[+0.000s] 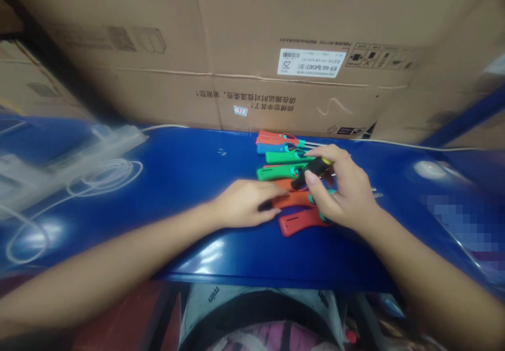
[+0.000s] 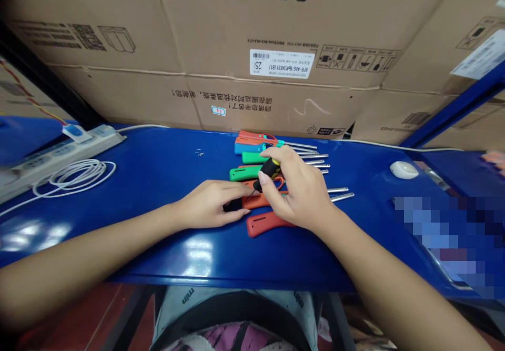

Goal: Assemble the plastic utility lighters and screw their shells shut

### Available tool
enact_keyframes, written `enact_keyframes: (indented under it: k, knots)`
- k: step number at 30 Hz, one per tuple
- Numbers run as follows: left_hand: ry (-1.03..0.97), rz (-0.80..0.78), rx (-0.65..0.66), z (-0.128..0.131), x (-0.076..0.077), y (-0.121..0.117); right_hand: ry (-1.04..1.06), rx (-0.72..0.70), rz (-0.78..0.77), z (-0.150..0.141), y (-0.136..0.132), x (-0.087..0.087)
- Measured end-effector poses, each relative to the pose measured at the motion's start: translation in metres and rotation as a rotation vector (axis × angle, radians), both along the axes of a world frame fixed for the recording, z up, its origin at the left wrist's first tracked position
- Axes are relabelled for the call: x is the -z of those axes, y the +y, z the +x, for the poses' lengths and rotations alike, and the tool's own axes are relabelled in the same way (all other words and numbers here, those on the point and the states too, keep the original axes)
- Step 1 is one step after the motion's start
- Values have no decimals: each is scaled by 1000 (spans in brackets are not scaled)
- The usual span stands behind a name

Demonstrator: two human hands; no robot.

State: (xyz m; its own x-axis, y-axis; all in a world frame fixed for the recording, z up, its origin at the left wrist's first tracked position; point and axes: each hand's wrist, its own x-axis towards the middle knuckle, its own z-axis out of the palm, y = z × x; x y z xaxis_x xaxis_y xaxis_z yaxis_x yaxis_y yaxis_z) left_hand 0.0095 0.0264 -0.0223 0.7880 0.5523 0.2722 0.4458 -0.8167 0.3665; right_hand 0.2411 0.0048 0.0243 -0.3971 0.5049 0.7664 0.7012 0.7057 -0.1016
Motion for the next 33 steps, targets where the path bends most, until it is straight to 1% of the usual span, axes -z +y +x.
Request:
enact_keyframes:
  k: [3, 5, 8, 10, 13, 15, 17, 21, 22, 25, 27, 30, 32, 33]
  knots:
    - [-24, -7, -7, 2, 1, 0, -60, -40, 76, -2, 1, -12]
    - [-34, -20, -15, 3, 1, 0, -141, -78, 73, -6, 2, -21]
    - [-44, -36, -29, 3, 0, 1, -226, -127, -65, -17, 3, -34]
    - [-54, -49, -32, 3, 0, 2, -275, -125, -165, -25, 4, -43]
    - [-70, -64, -48, 2, 1, 3, -402, -66, -281, -38, 5, -54]
    - [-80, -69, -64, 1, 3, 3, -478, -3, -306, -43, 6, -59]
    - [-99, -74, -62, 1, 4, 3, -517, 31, -299, -46, 6, -60]
    - [-147, -86, -37, 1, 7, 4, -472, -70, -298, -43, 7, -60]
    - [-160, -84, -31, 1, 9, 5, -461, -78, -291, -40, 8, -60]
    - [-194, -77, 7, 1, 14, 8, -476, -27, -282, -33, 11, -59]
    - [-204, -80, 13, 1, 17, 9, -483, -59, -269, -29, 14, -55]
    - [-177, -102, -6, 0, 18, 10, -491, -160, -183, -26, 21, -47]
    - [-154, -106, 8, 0, 17, 11, -500, -171, -153, -25, 25, -43]
    - [-147, -105, 17, 0, 16, 11, -492, -169, -167, -25, 27, -42]
